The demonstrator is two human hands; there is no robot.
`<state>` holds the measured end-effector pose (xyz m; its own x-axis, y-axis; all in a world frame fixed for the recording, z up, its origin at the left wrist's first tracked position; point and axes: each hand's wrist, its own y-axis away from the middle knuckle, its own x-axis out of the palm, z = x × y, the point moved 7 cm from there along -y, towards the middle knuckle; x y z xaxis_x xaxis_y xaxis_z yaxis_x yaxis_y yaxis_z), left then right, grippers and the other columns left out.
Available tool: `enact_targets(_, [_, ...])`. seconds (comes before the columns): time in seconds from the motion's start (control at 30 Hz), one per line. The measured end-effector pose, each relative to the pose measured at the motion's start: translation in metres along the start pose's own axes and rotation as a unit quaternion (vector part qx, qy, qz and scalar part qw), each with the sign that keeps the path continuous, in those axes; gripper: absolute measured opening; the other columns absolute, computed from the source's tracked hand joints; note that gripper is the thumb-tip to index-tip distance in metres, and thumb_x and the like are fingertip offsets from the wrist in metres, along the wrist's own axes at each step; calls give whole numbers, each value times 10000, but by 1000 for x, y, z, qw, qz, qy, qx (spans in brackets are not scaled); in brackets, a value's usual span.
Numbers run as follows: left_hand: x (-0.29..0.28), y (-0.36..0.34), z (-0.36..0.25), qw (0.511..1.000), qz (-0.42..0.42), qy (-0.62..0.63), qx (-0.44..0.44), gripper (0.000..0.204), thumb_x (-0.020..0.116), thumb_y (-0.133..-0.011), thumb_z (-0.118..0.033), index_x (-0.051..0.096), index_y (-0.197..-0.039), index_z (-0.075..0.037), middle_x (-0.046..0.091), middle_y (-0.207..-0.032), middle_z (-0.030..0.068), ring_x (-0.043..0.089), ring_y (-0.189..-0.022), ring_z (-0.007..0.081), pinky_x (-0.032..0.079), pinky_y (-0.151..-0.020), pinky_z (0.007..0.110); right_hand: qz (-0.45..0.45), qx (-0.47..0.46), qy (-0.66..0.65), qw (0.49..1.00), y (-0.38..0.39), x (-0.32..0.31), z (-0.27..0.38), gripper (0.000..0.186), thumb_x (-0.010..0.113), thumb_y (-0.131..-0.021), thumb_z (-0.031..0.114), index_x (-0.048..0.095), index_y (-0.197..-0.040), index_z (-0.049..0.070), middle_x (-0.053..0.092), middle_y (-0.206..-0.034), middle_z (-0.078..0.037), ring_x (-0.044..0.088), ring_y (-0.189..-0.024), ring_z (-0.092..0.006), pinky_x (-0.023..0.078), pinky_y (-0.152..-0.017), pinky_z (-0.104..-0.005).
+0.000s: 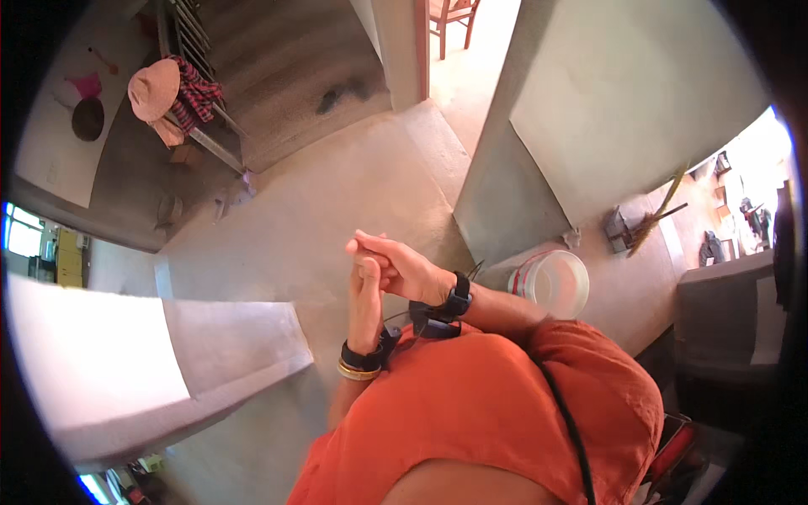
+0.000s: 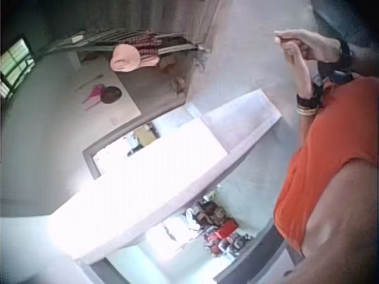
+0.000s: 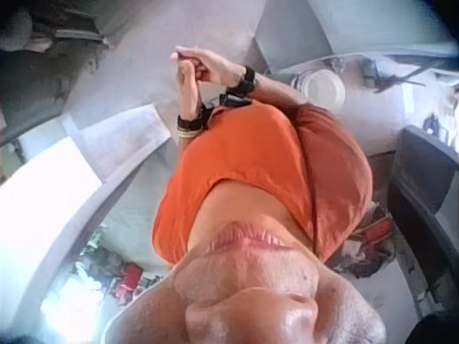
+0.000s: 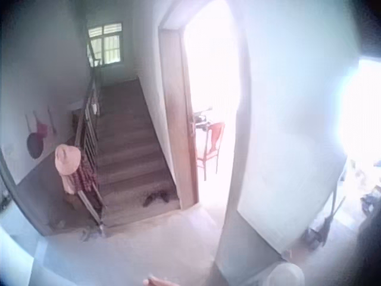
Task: The person gathers large pieces of white ruffled material from a pile, carries them to a table, and then uses scissors to cut a piece of the material before using a long handle tool to measure another section.
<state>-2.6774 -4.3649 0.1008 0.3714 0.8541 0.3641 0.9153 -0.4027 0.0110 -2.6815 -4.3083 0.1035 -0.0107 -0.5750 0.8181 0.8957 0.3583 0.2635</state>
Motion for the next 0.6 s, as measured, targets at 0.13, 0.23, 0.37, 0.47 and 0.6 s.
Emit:
enact_targets(0.13, [-13,-85,-22,999,-23,23,-15,495,365,-993,-425,517,-1153,18,553,-1137,86,527,-1015,128,420,-876,257,32,21,14,999,-65,6,58,320,459,-963,409,612,-962,129,274,-533,93,250,-462,-39,235,-460,-205])
enact_targets(0.23, [-10,-159,-20,1000,9,10,-12,514,375,-994,-402,478,-1272,17,524,-1168,83,509,-1052,130,415,-893,269,20,15,30,999,-105,-5,111,333,457,-966,396,616,-966,103,221,-502,97,207,-430,-38,190,-448,-219])
enact_targets(0.37, [-3,-260,-23,999,9,48,-14,482,385,-982,-354,477,-1273,19,523,-1153,66,506,-1066,133,398,-916,266,30,-9,40,999,-159,-18,189,349,445,-972,395,603,-994,84,237,-516,98,219,-429,-27,180,-437,-205])
enact_targets(0.47, [26,-345,-30,995,78,58,-17,480,374,-983,-335,443,-1300,18,558,-1149,113,517,-1055,145,406,-911,276,30,-63,48,996,-201,-43,260,359,426,-982,385,589,-998,64,287,-518,99,226,-431,-13,180,-425,-194])
enact_targets(0.6, [65,-461,-25,985,157,44,-62,475,350,-978,-299,403,-1335,9,578,-1164,133,536,-1077,175,387,-947,284,-21,-110,60,992,-252,-90,356,376,376,-995,403,565,-1009,79,239,-469,73,276,-420,-41,233,-434,-196])
